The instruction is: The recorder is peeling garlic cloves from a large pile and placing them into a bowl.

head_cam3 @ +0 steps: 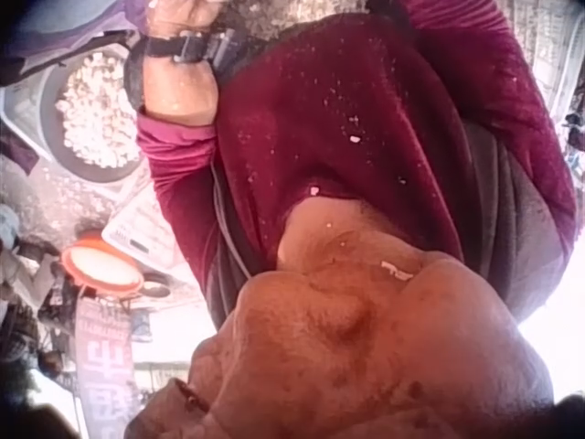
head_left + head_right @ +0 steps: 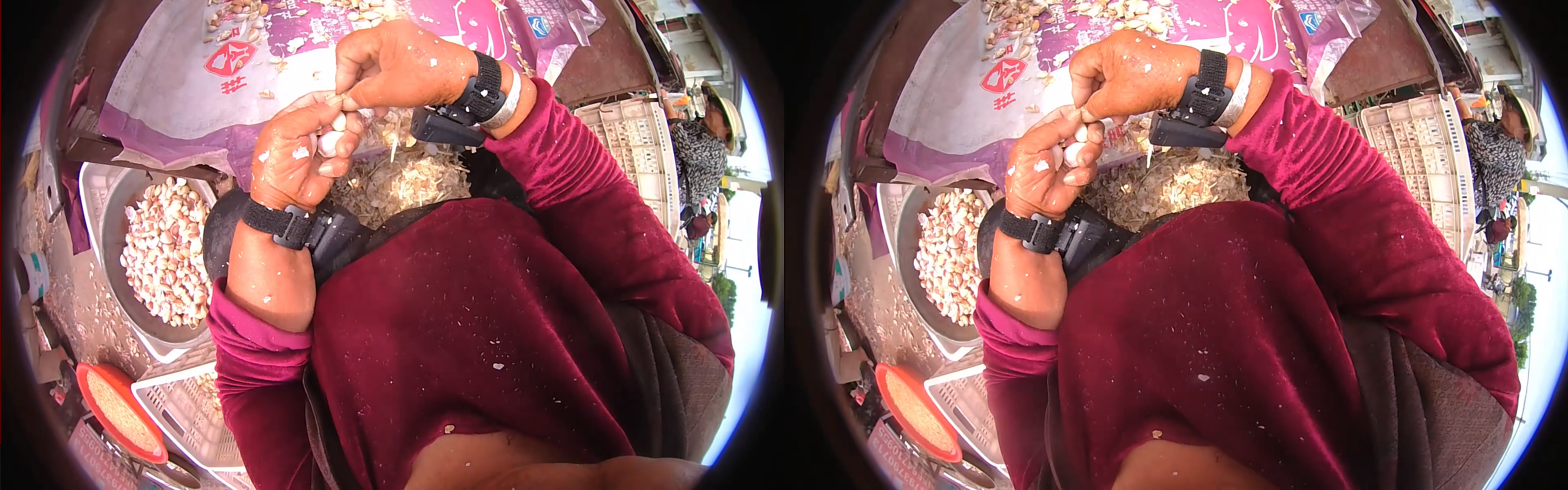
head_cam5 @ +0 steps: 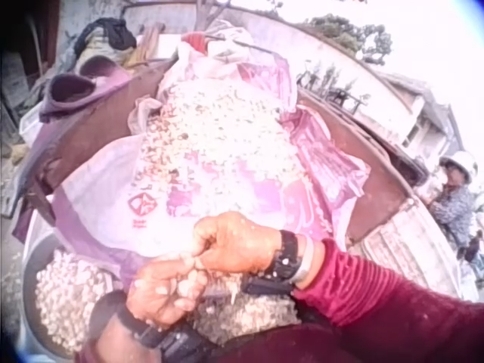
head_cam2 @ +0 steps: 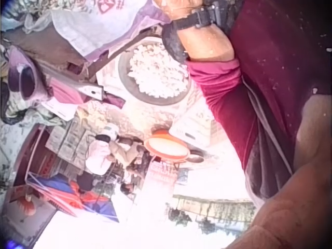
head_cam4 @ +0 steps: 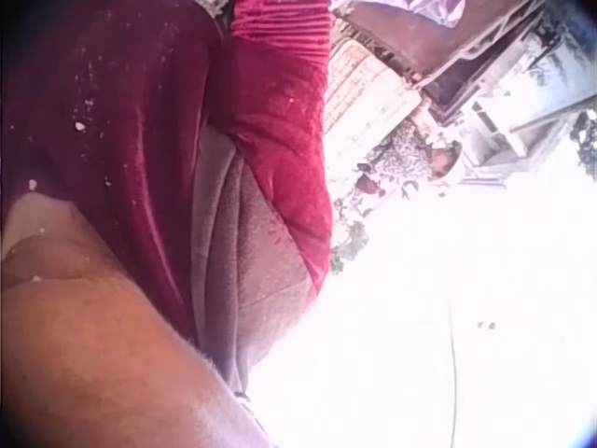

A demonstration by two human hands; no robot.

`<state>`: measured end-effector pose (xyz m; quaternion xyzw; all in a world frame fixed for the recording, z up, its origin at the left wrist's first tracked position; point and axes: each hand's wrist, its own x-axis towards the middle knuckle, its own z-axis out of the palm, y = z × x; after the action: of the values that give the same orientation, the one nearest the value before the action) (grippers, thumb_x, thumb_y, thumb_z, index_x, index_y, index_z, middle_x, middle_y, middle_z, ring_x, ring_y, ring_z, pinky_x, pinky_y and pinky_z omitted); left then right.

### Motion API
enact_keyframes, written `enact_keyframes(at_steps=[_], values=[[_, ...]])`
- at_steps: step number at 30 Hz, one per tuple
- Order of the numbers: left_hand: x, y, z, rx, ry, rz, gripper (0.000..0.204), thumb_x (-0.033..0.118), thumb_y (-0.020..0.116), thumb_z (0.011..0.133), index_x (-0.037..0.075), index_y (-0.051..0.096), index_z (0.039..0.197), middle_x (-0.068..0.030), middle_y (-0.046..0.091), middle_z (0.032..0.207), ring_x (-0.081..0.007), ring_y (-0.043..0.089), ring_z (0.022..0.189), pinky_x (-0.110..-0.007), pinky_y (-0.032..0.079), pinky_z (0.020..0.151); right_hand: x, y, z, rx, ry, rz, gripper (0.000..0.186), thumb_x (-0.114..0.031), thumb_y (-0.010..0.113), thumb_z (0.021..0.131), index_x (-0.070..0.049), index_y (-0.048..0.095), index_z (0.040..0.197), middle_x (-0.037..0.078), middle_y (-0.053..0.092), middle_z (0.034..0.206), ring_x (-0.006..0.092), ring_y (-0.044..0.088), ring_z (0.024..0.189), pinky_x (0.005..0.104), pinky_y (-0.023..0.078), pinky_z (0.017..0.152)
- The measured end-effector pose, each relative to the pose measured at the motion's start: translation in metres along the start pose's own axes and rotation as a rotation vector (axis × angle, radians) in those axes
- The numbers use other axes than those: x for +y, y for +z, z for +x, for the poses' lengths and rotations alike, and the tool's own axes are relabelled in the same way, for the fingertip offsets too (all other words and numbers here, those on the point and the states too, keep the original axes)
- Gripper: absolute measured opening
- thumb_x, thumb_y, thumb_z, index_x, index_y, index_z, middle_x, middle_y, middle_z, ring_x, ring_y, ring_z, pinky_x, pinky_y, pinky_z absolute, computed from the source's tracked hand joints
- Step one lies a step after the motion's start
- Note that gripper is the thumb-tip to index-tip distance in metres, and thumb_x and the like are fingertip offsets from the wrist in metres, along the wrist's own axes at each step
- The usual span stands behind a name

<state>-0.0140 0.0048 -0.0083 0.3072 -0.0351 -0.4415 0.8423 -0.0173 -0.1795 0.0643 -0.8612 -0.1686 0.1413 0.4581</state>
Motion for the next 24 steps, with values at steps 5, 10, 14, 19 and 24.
enact_keyframes(at_steps=[5,10,14,19,24], values=[[-0.006,0.007,-0.008,0.121,0.015,-0.080,0.017,0.015,0.051,0.092,-0.001,0.053,0.099,-0.0102,0.058,0.078,-0.0133,0.050,0.058,-0.020,0.037,0.040,-0.006,0.004,-0.002,0.023,-0.162,-0.235,0.005,-0.007,0.064,0.077,-0.003,0.062,0.077,0.001,0.060,0.066,0.0070,0.055,0.061,0.0229,0.044,0.053],[-0.011,0.010,-0.040,0.061,0.005,-0.180,0.022,0.015,0.049,0.093,-0.004,0.054,0.104,-0.0122,0.057,0.080,-0.0143,0.050,0.057,-0.022,0.041,0.042,-0.005,0.007,-0.020,0.014,-0.071,0.023,0.007,-0.006,0.064,0.074,-0.002,0.061,0.079,0.003,0.058,0.065,0.0078,0.054,0.061,0.0248,0.044,0.054],[0.011,-0.001,-0.101,0.028,0.175,-0.155,0.019,0.013,0.052,0.091,-0.003,0.055,0.101,-0.0149,0.058,0.079,-0.0156,0.049,0.051,-0.021,0.040,0.039,0.034,-0.009,-0.036,-0.062,-0.062,-0.233,0.009,-0.007,0.062,0.075,-0.002,0.062,0.082,0.008,0.062,0.069,0.0156,0.061,0.065,0.0296,0.047,0.058],[0.051,-0.073,-0.187,0.578,0.471,0.148,0.038,0.021,0.053,0.090,-0.003,0.049,0.121,-0.0106,0.057,0.096,-0.0143,0.054,0.076,-0.021,0.045,0.054,0.072,-0.037,-0.046,-0.064,0.017,-0.581,0.013,-0.014,0.059,0.080,-0.002,0.063,0.086,0.015,0.063,0.072,0.0283,0.063,0.066,0.0359,0.048,0.061],[0.046,-0.115,-0.240,1.238,0.357,0.749,0.059,0.040,0.052,0.088,0.009,0.043,0.137,-0.0069,0.045,0.137,-0.0224,0.039,0.127,-0.042,0.038,0.093,0.098,-0.057,-0.023,0.188,0.070,-0.551,0.013,-0.011,0.057,0.081,-0.005,0.064,0.090,0.015,0.065,0.077,0.0289,0.063,0.071,0.0378,0.049,0.064]])
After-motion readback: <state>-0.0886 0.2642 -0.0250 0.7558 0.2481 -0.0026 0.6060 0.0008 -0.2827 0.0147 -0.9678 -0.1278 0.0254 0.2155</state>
